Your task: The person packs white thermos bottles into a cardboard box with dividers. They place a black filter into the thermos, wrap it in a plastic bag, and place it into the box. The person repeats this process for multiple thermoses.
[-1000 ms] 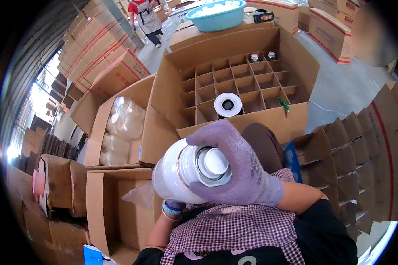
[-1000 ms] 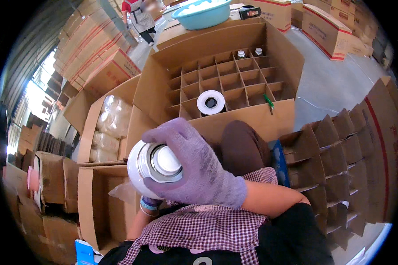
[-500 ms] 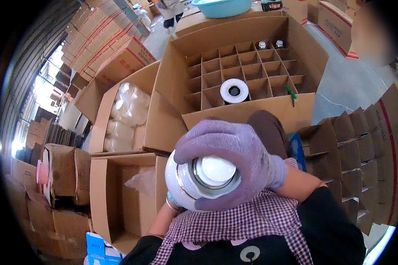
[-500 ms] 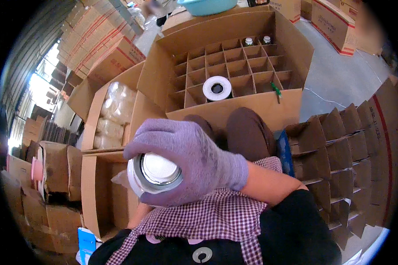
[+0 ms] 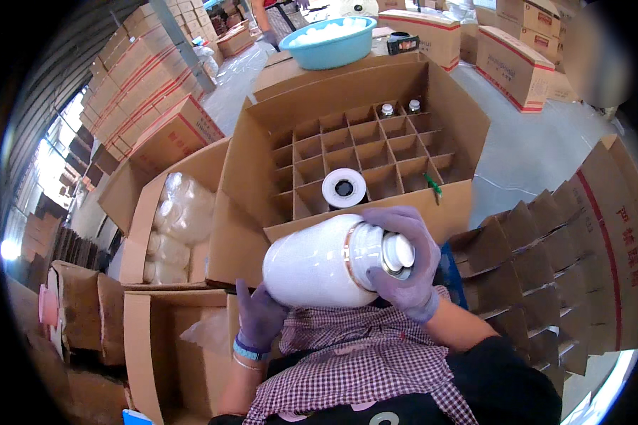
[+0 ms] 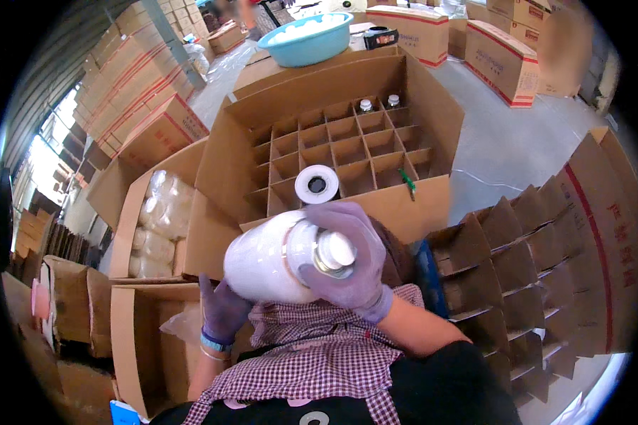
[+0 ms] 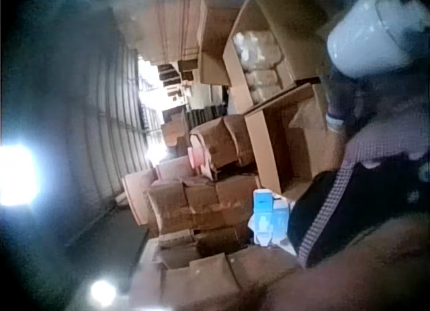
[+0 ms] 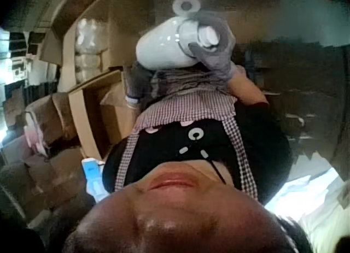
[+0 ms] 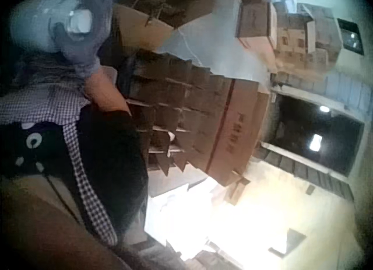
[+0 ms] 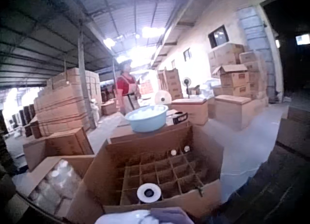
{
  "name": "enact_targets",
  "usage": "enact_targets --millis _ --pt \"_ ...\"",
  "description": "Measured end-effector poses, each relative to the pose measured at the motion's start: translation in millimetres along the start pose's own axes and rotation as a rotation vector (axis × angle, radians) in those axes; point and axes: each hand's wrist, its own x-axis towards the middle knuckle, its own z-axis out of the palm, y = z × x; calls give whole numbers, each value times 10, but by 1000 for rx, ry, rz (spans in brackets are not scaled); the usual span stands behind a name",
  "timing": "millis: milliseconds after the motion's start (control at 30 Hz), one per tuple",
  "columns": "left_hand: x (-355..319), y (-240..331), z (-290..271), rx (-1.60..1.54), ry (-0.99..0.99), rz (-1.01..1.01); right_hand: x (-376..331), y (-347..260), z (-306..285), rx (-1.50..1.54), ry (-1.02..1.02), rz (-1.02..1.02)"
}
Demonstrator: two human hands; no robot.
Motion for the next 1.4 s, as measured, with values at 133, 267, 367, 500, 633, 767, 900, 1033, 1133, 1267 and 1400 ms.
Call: enact_targets --millis 133,267,367,500,633,767,900,1033,1133,1267,1400 --pt "335 59 101 -408 57 -55 -270 371 -7 12 22 -188" --pt "495 311 -325 339 -10 27 -64 885 -292 140 -278 584" --pt "832 410 -2 714 -479 438 251 1574 36 -192 -196 424" --pt "1270 170 353 691 -672 339 465 2671 490 -840 -543 347" --pt "1376 132 260 596 -649 92 501 2960 821 -1198 -782 342" --pt "1499 85 227 694 -617 33 746 3003 762 -1151 -1000 244" --pt "1582 -479 163 507 -346 48 961 2835 390 -338 -624 540" --pt "1443 -619 315 209 317 442 840 1550 -31 86 -675 758" --pt "1388 -240 252 338 -36 470 502 976 -198 110 -767 667" --pt "1393 -250 157 396 -395 491 181 892 -246 74 -707 389" --pt "1480 -184 105 144 -481 212 105 1077 -152 -6 -483 492"
